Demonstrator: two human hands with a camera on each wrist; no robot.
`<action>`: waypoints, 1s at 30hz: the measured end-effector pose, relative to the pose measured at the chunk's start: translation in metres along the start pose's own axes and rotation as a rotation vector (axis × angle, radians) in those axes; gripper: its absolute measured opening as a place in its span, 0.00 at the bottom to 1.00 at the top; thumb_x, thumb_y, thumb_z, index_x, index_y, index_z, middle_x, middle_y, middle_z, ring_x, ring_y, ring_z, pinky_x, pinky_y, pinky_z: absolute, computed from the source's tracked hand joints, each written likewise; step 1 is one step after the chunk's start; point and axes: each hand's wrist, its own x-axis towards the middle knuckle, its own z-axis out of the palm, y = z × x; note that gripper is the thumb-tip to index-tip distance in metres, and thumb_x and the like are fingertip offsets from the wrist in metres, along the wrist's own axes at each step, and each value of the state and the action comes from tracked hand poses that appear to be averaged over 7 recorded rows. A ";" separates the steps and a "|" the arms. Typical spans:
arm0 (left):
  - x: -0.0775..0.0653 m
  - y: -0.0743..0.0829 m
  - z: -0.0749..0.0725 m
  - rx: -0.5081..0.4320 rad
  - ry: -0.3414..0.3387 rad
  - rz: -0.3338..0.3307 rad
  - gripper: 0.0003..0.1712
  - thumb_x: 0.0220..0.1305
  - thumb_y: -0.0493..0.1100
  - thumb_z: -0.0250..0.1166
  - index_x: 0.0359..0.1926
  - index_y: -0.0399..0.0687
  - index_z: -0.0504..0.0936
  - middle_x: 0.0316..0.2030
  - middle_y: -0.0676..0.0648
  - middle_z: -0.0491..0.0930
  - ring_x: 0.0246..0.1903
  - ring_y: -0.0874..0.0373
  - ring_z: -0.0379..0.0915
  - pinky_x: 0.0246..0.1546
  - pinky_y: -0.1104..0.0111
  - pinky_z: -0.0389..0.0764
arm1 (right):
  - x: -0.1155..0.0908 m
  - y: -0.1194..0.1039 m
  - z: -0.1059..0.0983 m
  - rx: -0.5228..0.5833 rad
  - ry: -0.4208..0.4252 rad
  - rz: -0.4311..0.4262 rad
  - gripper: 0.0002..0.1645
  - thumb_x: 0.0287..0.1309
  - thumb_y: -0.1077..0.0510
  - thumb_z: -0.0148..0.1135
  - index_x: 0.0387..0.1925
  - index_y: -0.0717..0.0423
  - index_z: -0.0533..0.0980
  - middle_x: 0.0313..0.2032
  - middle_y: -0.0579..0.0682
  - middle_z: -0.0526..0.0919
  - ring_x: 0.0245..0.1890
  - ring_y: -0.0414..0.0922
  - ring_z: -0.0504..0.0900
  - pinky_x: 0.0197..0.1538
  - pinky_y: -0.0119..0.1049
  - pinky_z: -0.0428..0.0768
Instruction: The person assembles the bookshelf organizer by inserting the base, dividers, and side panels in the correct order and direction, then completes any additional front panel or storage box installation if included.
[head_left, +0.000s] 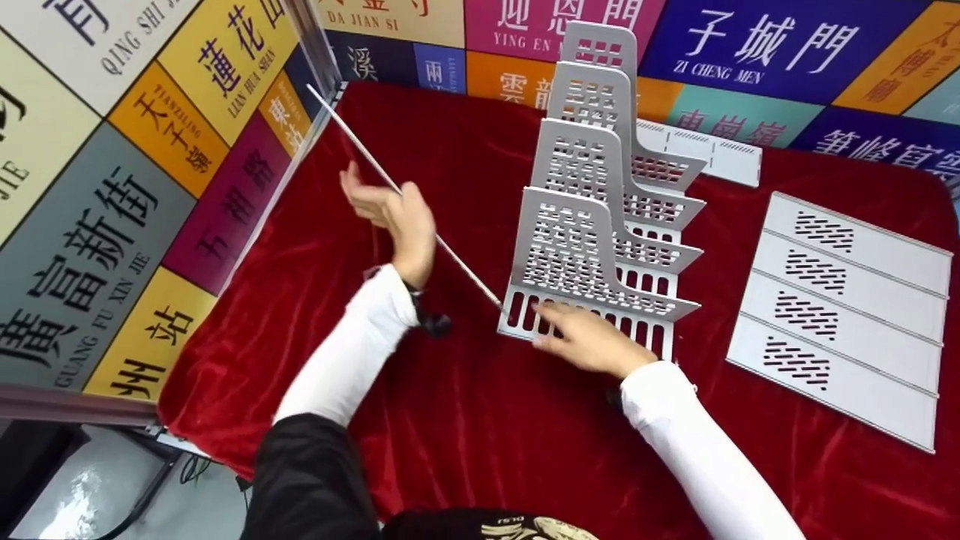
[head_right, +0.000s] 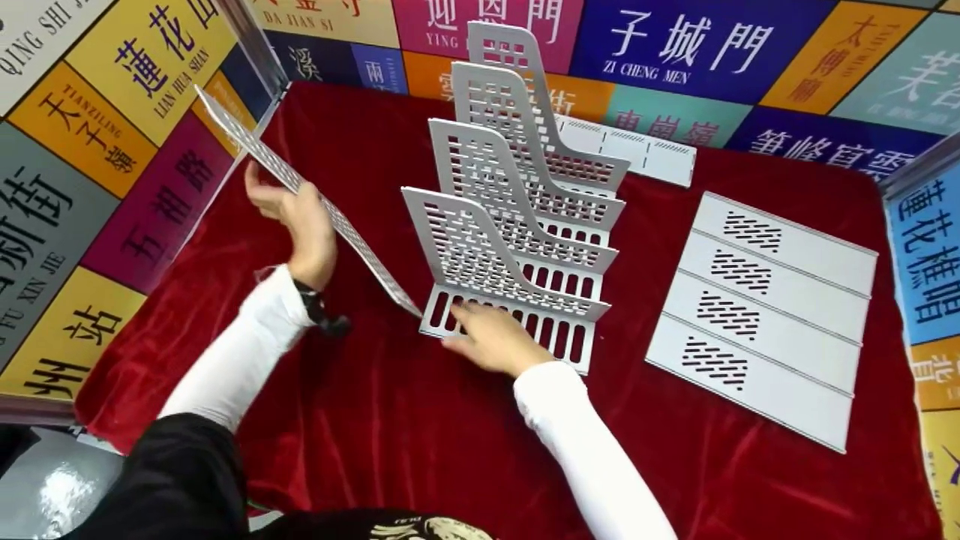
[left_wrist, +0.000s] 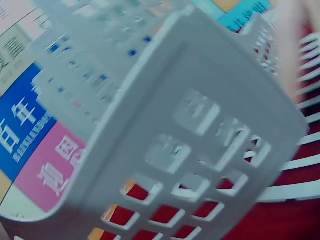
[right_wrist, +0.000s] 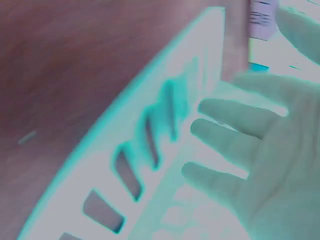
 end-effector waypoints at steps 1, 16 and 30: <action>-0.005 0.000 0.001 -0.022 0.009 0.027 0.43 0.46 0.33 0.50 0.64 0.44 0.42 0.67 0.45 0.38 0.66 0.55 0.31 0.69 0.65 0.37 | 0.000 -0.006 -0.004 0.039 0.044 -0.010 0.36 0.59 0.39 0.47 0.65 0.52 0.58 0.65 0.57 0.61 0.66 0.56 0.59 0.67 0.52 0.55; -0.069 0.021 -0.004 -0.345 -0.032 0.269 0.46 0.41 0.27 0.49 0.61 0.28 0.34 0.63 0.33 0.35 0.65 0.47 0.30 0.69 0.63 0.40 | 0.019 -0.040 0.005 0.060 0.466 -0.072 0.23 0.57 0.62 0.52 0.55 0.48 0.71 0.45 0.51 0.82 0.38 0.47 0.83 0.44 0.40 0.80; -0.020 -0.043 -0.051 -0.393 -0.742 0.378 0.36 0.58 0.55 0.58 0.51 0.25 0.67 0.43 0.38 0.76 0.43 0.61 0.73 0.49 0.68 0.74 | -0.030 0.009 -0.017 0.357 0.385 -0.123 0.18 0.58 0.61 0.53 0.50 0.48 0.75 0.35 0.50 0.84 0.19 0.35 0.73 0.27 0.28 0.77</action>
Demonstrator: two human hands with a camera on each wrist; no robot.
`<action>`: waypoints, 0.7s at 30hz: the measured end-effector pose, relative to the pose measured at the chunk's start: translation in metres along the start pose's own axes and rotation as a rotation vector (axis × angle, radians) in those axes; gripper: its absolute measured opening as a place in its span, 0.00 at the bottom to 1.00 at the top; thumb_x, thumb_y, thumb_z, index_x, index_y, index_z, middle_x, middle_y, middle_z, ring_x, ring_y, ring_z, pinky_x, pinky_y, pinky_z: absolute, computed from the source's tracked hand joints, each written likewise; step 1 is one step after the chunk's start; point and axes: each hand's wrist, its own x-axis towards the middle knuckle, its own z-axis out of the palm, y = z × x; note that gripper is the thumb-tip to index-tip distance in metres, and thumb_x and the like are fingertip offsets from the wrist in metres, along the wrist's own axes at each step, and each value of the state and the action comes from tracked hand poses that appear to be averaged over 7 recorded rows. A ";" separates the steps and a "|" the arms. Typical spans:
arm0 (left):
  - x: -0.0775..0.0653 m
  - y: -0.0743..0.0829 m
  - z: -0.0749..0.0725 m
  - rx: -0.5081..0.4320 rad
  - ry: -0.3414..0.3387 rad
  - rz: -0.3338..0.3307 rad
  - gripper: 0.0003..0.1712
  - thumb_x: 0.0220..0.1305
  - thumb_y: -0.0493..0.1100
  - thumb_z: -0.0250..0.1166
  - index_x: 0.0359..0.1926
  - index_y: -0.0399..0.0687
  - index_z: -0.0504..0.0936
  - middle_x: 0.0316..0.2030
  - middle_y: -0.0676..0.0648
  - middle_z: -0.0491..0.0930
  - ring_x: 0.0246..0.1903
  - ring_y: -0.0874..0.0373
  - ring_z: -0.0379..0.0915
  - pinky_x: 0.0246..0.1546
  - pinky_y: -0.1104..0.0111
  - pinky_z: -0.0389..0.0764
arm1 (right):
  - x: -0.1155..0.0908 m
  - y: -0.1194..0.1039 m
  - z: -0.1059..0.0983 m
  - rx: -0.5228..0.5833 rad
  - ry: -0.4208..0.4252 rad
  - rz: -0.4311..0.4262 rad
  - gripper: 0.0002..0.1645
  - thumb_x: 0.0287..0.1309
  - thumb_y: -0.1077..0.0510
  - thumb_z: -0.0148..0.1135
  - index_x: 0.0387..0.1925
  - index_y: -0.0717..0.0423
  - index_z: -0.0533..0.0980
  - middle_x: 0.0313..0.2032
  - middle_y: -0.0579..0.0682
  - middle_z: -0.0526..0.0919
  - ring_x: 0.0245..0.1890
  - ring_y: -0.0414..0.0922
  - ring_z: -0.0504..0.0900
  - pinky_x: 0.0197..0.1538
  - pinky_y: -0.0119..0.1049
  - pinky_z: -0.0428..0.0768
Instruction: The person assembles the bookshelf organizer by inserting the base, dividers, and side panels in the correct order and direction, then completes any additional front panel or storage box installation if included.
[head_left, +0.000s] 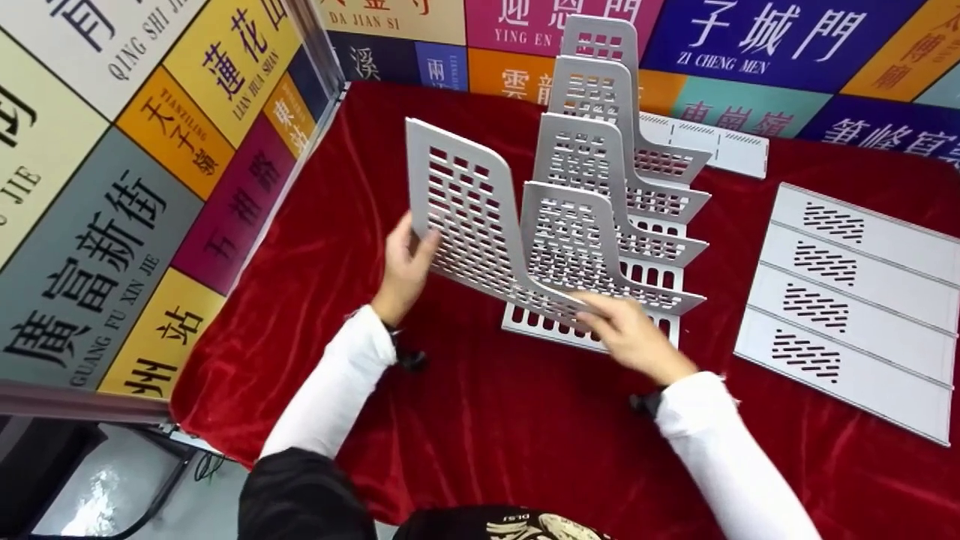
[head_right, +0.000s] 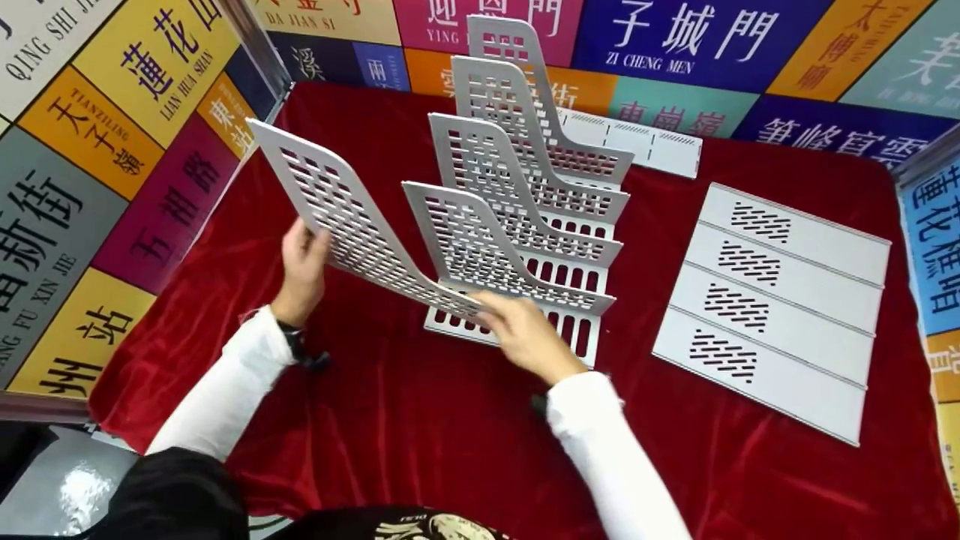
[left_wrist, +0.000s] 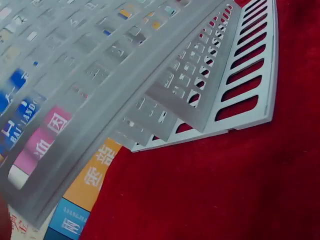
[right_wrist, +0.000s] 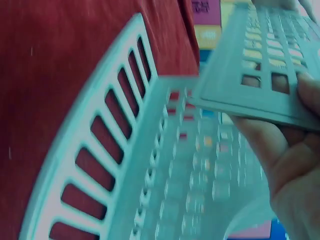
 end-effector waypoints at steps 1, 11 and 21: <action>-0.002 0.001 -0.001 -0.017 -0.053 -0.042 0.32 0.58 0.53 0.58 0.48 0.26 0.70 0.40 0.42 0.78 0.40 0.62 0.75 0.45 0.68 0.76 | -0.001 0.002 -0.005 -0.007 -0.006 -0.002 0.17 0.58 0.61 0.54 0.49 0.48 0.76 0.35 0.50 0.84 0.20 0.35 0.74 0.27 0.27 0.77; -0.006 0.009 0.021 -0.114 -0.109 -0.102 0.28 0.50 0.55 0.65 0.37 0.30 0.77 0.30 0.57 0.82 0.30 0.64 0.76 0.35 0.72 0.78 | -0.002 0.001 -0.024 -0.306 -0.045 0.020 0.08 0.54 0.57 0.58 0.37 0.50 0.77 0.20 0.44 0.79 0.15 0.34 0.70 0.27 0.30 0.72; -0.017 0.007 0.065 -0.113 -0.233 0.057 0.28 0.53 0.53 0.61 0.33 0.26 0.77 0.32 0.36 0.77 0.35 0.60 0.73 0.39 0.64 0.79 | 0.007 -0.037 -0.025 -0.459 0.051 0.183 0.17 0.45 0.46 0.66 0.36 0.50 0.78 0.25 0.49 0.83 0.25 0.47 0.78 0.26 0.43 0.73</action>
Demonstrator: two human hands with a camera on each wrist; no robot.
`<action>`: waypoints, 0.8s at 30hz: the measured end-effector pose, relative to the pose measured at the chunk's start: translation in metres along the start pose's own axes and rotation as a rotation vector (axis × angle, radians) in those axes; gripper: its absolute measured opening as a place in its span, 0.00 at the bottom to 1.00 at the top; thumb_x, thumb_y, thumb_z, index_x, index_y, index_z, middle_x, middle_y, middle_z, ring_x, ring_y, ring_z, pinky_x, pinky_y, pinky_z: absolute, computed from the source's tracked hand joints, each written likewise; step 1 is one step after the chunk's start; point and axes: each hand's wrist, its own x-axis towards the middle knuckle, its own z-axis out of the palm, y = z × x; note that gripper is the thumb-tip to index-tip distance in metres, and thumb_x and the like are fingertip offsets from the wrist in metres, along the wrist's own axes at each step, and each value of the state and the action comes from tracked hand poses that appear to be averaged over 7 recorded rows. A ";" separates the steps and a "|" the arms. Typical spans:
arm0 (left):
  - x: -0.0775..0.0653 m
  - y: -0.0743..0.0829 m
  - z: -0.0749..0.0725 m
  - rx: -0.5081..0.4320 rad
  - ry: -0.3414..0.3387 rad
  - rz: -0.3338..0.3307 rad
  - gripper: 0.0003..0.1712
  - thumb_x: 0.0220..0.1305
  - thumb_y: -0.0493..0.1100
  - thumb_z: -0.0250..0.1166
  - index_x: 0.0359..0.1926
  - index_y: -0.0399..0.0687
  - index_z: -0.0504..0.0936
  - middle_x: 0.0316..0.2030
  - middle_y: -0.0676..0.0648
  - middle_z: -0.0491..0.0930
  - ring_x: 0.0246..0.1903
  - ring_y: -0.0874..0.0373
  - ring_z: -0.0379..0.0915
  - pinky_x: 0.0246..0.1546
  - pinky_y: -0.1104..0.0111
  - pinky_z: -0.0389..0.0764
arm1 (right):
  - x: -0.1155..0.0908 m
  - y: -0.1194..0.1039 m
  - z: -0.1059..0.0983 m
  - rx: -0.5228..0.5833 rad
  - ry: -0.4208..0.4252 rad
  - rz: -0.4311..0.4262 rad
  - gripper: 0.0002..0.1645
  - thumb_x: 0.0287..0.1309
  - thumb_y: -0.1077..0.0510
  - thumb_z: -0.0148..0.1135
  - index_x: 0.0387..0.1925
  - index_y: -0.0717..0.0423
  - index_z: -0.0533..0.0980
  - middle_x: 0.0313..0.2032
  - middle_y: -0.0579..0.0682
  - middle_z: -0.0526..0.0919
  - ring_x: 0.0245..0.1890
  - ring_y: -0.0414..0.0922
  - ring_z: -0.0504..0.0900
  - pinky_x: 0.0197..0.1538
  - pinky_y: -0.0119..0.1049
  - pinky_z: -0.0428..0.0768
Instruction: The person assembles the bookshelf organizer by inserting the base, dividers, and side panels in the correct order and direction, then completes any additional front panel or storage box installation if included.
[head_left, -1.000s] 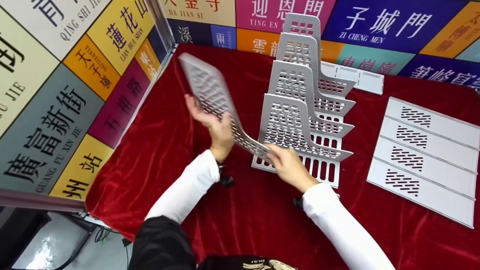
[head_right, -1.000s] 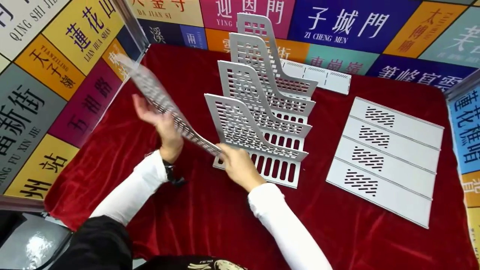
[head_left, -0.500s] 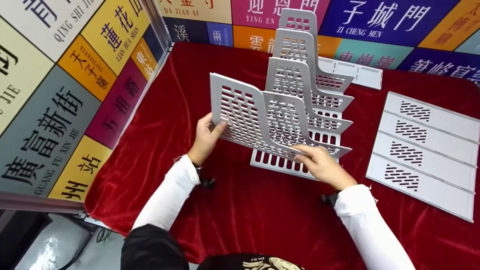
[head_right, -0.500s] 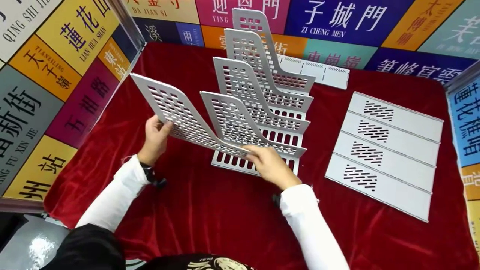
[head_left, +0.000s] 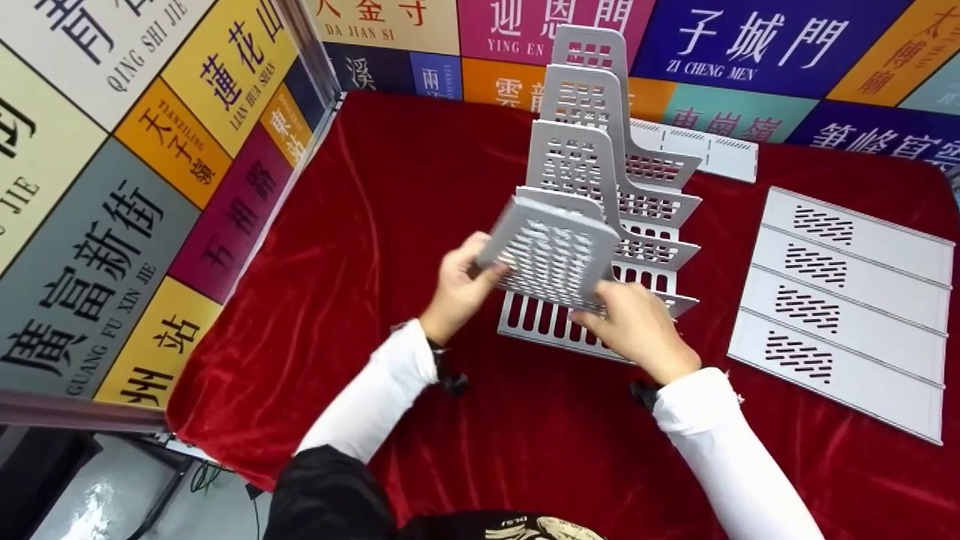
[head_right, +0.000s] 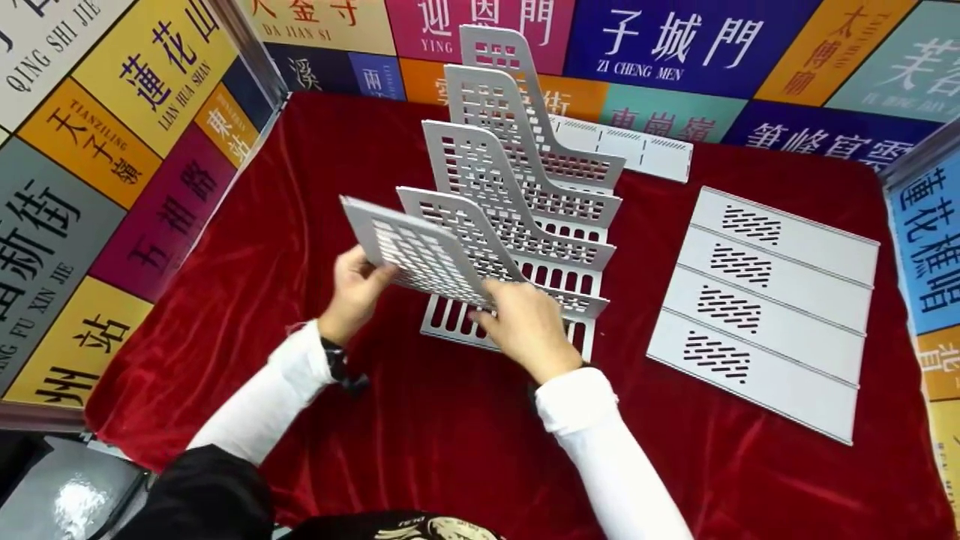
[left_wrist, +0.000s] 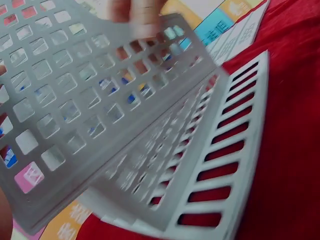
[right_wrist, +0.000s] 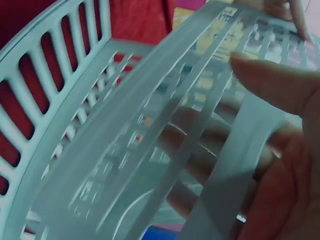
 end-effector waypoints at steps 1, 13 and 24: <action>-0.001 -0.001 0.005 -0.011 -0.011 -0.001 0.28 0.53 0.53 0.61 0.34 0.26 0.77 0.32 0.33 0.76 0.35 0.60 0.73 0.39 0.64 0.79 | 0.001 -0.002 -0.001 0.030 0.022 0.005 0.17 0.44 0.45 0.66 0.34 0.50 0.78 0.23 0.49 0.83 0.23 0.46 0.77 0.25 0.42 0.71; -0.016 -0.003 0.029 -0.074 -0.190 -0.165 0.29 0.55 0.47 0.63 0.47 0.25 0.72 0.42 0.28 0.76 0.42 0.57 0.77 0.44 0.60 0.80 | -0.003 0.009 -0.004 0.077 0.149 -0.040 0.16 0.36 0.45 0.71 0.28 0.50 0.81 0.17 0.47 0.82 0.18 0.43 0.75 0.21 0.39 0.70; -0.023 -0.023 0.013 0.361 -0.479 -0.037 0.10 0.51 0.43 0.66 0.34 0.42 0.84 0.33 0.47 0.84 0.37 0.59 0.77 0.44 0.72 0.76 | -0.014 0.035 -0.004 0.072 0.061 0.006 0.11 0.38 0.47 0.70 0.24 0.47 0.82 0.14 0.44 0.80 0.16 0.40 0.71 0.20 0.34 0.66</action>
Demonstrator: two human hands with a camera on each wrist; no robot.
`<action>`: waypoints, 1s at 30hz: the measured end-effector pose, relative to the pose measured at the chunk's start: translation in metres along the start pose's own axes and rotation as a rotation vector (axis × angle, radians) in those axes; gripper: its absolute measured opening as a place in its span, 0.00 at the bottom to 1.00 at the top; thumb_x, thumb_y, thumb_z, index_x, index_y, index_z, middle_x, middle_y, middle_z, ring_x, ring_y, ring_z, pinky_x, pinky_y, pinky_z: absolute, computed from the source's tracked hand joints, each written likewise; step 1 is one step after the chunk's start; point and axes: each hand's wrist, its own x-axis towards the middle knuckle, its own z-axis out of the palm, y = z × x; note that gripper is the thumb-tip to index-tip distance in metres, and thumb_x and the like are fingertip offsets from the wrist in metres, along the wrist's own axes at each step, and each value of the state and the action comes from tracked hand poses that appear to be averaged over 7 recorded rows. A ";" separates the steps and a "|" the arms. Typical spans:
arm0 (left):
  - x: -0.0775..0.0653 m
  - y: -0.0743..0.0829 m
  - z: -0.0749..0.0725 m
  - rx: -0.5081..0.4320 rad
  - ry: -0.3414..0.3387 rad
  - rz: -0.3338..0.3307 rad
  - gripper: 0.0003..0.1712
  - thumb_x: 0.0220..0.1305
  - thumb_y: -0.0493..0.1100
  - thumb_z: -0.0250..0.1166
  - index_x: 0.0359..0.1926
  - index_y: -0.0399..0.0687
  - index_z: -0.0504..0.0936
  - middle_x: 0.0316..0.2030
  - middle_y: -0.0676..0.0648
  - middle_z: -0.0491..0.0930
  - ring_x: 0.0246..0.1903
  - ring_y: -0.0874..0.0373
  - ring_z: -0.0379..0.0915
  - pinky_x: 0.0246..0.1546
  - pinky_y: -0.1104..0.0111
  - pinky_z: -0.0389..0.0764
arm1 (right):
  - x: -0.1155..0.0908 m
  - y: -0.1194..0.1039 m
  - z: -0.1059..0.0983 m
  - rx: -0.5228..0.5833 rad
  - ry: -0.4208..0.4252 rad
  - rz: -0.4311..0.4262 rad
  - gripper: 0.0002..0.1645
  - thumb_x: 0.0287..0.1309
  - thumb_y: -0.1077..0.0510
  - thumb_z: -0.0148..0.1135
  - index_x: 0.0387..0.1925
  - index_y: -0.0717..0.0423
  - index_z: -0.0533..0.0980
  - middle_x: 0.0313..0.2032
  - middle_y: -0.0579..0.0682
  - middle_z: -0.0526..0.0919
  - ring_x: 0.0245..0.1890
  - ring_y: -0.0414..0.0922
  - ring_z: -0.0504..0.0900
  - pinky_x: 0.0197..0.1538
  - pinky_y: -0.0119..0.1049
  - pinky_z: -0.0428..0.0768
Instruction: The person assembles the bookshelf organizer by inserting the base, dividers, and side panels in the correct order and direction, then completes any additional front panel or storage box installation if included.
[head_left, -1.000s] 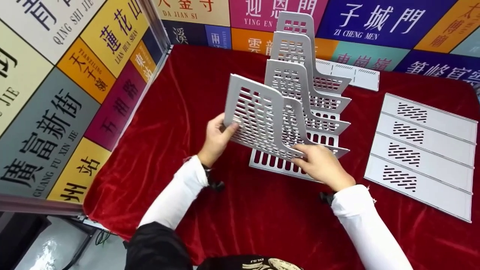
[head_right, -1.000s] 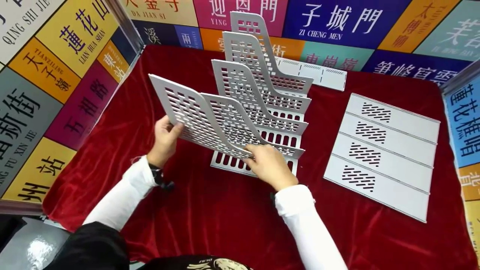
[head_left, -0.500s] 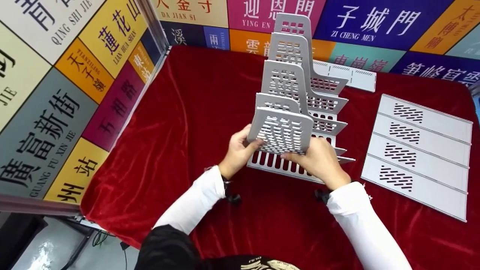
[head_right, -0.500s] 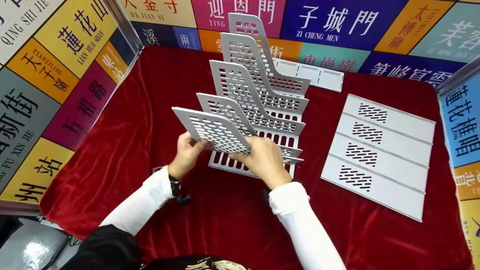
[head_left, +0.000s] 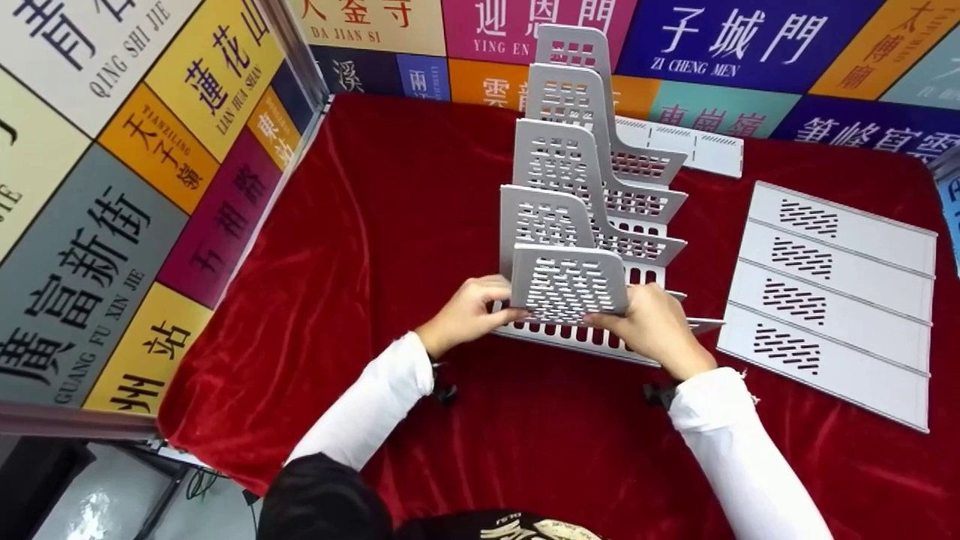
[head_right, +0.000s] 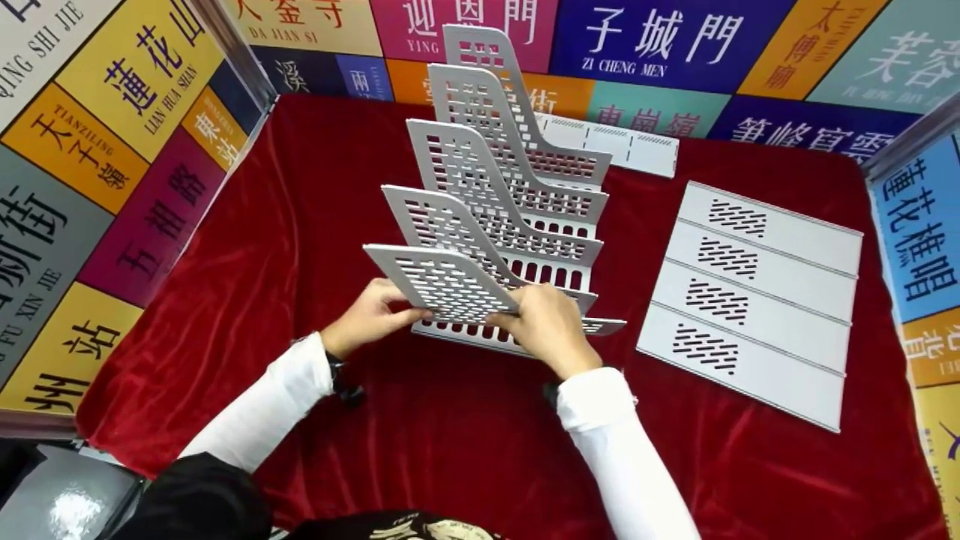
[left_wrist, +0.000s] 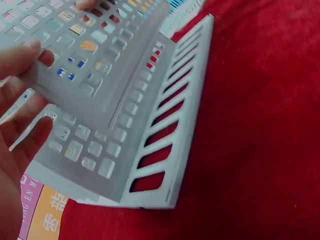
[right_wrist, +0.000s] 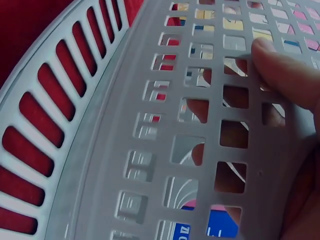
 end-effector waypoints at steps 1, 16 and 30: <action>0.000 0.000 0.001 0.027 -0.013 0.001 0.09 0.51 0.44 0.66 0.32 0.43 0.84 0.32 0.47 0.84 0.36 0.59 0.77 0.43 0.73 0.76 | -0.001 0.003 -0.002 -0.005 -0.013 0.004 0.11 0.38 0.46 0.70 0.25 0.47 0.83 0.14 0.44 0.81 0.17 0.40 0.72 0.21 0.35 0.67; -0.024 -0.026 0.005 0.559 -0.357 -0.263 0.17 0.54 0.51 0.62 0.46 0.56 0.80 0.53 0.52 0.75 0.53 0.57 0.68 0.55 0.62 0.70 | -0.073 0.109 -0.048 -0.065 0.085 0.005 0.15 0.36 0.54 0.72 0.31 0.52 0.80 0.27 0.49 0.85 0.30 0.43 0.81 0.33 0.42 0.73; -0.035 -0.040 -0.011 0.645 -0.318 -0.487 0.35 0.52 0.54 0.63 0.60 0.46 0.68 0.61 0.46 0.66 0.61 0.51 0.61 0.63 0.57 0.62 | -0.124 0.155 -0.060 0.091 0.103 0.131 0.15 0.36 0.56 0.73 0.32 0.49 0.80 0.26 0.17 0.74 0.30 0.15 0.69 0.35 0.20 0.65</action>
